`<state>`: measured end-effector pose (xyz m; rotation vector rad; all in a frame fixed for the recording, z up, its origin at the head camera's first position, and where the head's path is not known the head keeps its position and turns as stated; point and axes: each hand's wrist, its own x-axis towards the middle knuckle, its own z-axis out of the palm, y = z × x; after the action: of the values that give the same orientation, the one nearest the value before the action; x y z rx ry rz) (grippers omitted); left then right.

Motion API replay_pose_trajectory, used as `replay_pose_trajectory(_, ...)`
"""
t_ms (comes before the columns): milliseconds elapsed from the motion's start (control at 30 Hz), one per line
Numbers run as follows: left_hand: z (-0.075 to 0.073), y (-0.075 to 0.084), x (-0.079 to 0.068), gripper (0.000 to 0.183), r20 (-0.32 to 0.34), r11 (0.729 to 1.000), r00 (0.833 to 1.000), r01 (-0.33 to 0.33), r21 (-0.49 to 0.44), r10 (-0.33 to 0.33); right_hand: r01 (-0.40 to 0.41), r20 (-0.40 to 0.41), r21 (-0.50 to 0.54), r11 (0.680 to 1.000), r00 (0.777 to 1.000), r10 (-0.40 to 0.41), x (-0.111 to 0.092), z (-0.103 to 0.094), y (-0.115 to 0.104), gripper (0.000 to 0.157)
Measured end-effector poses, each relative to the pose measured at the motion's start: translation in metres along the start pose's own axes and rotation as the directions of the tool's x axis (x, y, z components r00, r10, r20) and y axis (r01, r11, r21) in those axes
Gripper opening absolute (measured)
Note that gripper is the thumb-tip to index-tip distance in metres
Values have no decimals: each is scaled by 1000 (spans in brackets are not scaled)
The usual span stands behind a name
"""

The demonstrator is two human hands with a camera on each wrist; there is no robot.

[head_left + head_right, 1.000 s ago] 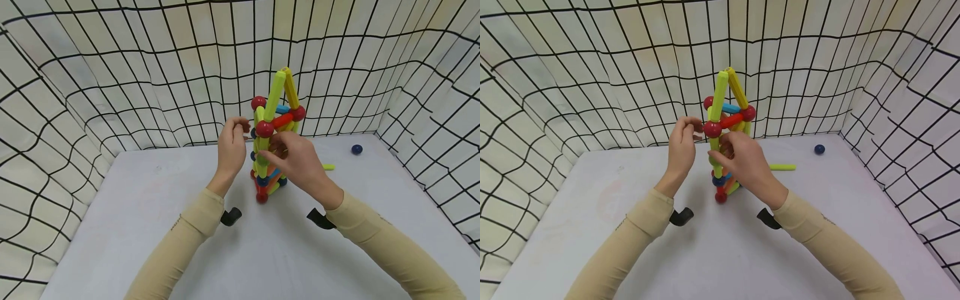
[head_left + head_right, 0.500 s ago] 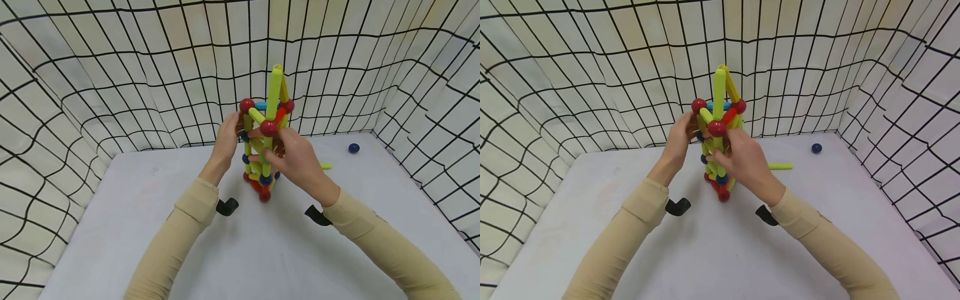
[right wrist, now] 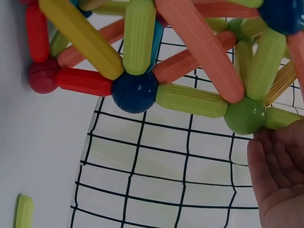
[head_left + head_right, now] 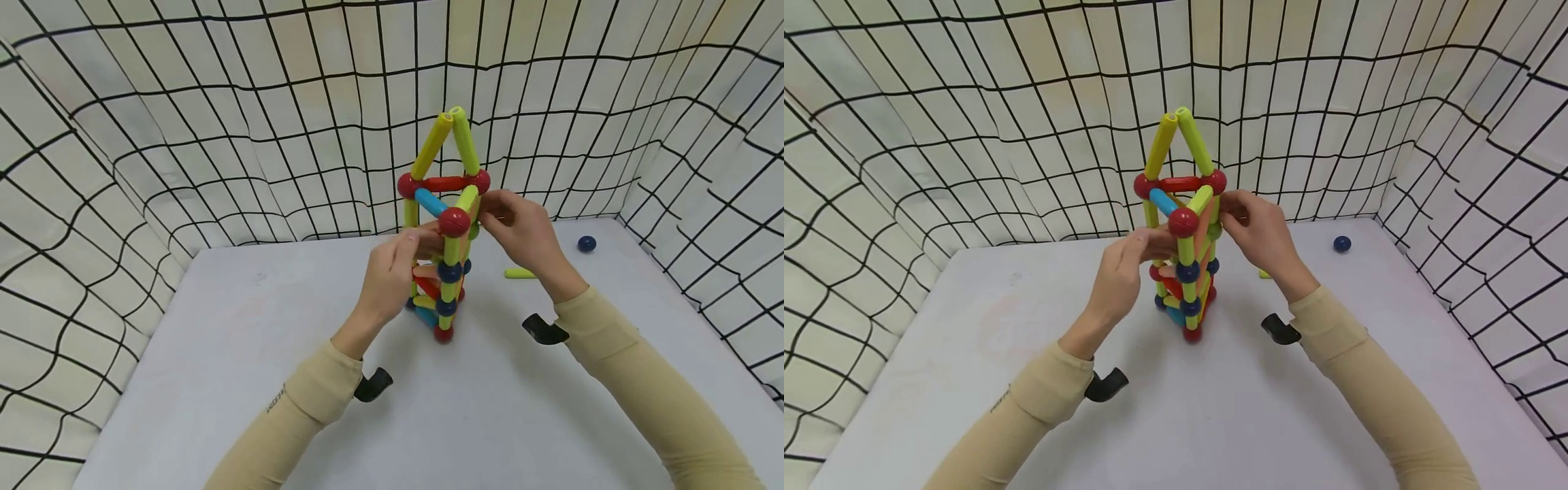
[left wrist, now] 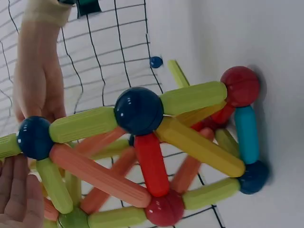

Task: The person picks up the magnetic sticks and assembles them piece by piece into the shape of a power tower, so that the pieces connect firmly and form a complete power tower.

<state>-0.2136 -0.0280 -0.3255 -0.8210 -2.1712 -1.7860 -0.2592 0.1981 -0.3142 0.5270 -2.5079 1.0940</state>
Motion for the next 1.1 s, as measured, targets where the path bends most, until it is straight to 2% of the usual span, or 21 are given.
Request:
replay_pose_trajectory(67,5,6,-4,44,21,999,1000,-14,33,13,6,20,21,1000,1000,-7,1,1,0,33)
replay_pose_trajectory(133,8,10,-5,42,12,994,999,-47,97,46,14,42,40,999,999,-16,1,2,1,36)
replay_pose_trajectory(200,8,12,-3,41,-41,979,993,-106,173,115,13,57,32,999,998,-15,-1,1,4,37)
replay_pose_trajectory(233,7,12,0,40,-84,967,984,-137,214,158,9,59,22,1000,998,-10,-2,0,7,36)
replay_pose_trajectory(267,5,12,3,38,-131,953,970,-168,250,206,0,61,4,1000,998,-1,-3,-1,12,35)
replay_pose_trajectory(333,-1,10,10,32,-231,930,930,-213,299,287,-26,77,-45,999,997,29,-6,-3,25,32)
replay_pose_trajectory(400,-8,7,17,23,-309,917,890,-233,323,335,-62,129,-111,992,989,76,-10,-7,43,30)
replay_pose_trajectory(433,-11,6,20,19,-330,916,879,-235,326,343,-79,166,-152,985,981,104,-13,-9,54,30)
replay_pose_trajectory(467,-15,5,23,18,-337,916,877,-234,325,343,-95,213,-198,976,967,137,-16,-10,65,31)
replay_pose_trajectory(533,-20,3,29,26,-323,933,895,-218,287,309,-103,308,-307,946,930,202,-24,-12,86,34)
replay_pose_trajectory(600,-24,2,33,34,-277,953,928,-184,242,250,-78,385,-420,904,887,255,-35,-11,105,36)
replay_pose_trajectory(633,-25,2,34,36,-249,962,943,-164,219,218,-51,406,-472,880,873,269,-40,-9,113,36)
replay_pose_trajectory(700,-27,2,34,38,-196,974,966,-131,187,168,-3,413,-549,836,868,274,-51,-5,125,34)
replay_pose_trajectory(767,-27,3,34,38,-159,977,977,-113,180,142,23,392,-589,808,882,260,-59,-1,131,29)
replay_pose_trajectory(800,-27,4,34,37,-150,977,979,-112,180,140,30,382,-594,804,890,248,-63,1,133,28)
replay_pose_trajectory(867,-27,5,35,36,-143,975,980,-112,192,141,17,368,-582,813,897,245,-68,4,132,26)
replay_pose_trajectory(900,-28,5,35,35,-143,973,978,-121,198,151,10,377,-568,823,892,249,-69,5,132,27)
replay_pose_trajectory(967,-28,5,37,35,-147,968,974,-138,208,170,2,424,-531,847,867,264,-71,5,129,31)
replay_pose_trajectory(1033,-28,6,39,34,-147,963,969,-166,214,200,-2,482,-466,885,838,256,-71,4,126,33)
replay_pose_trajectory(1100,-28,6,42,34,-145,956,962,-199,217,233,-30,514,-385,922,823,242,-68,1,118,34)
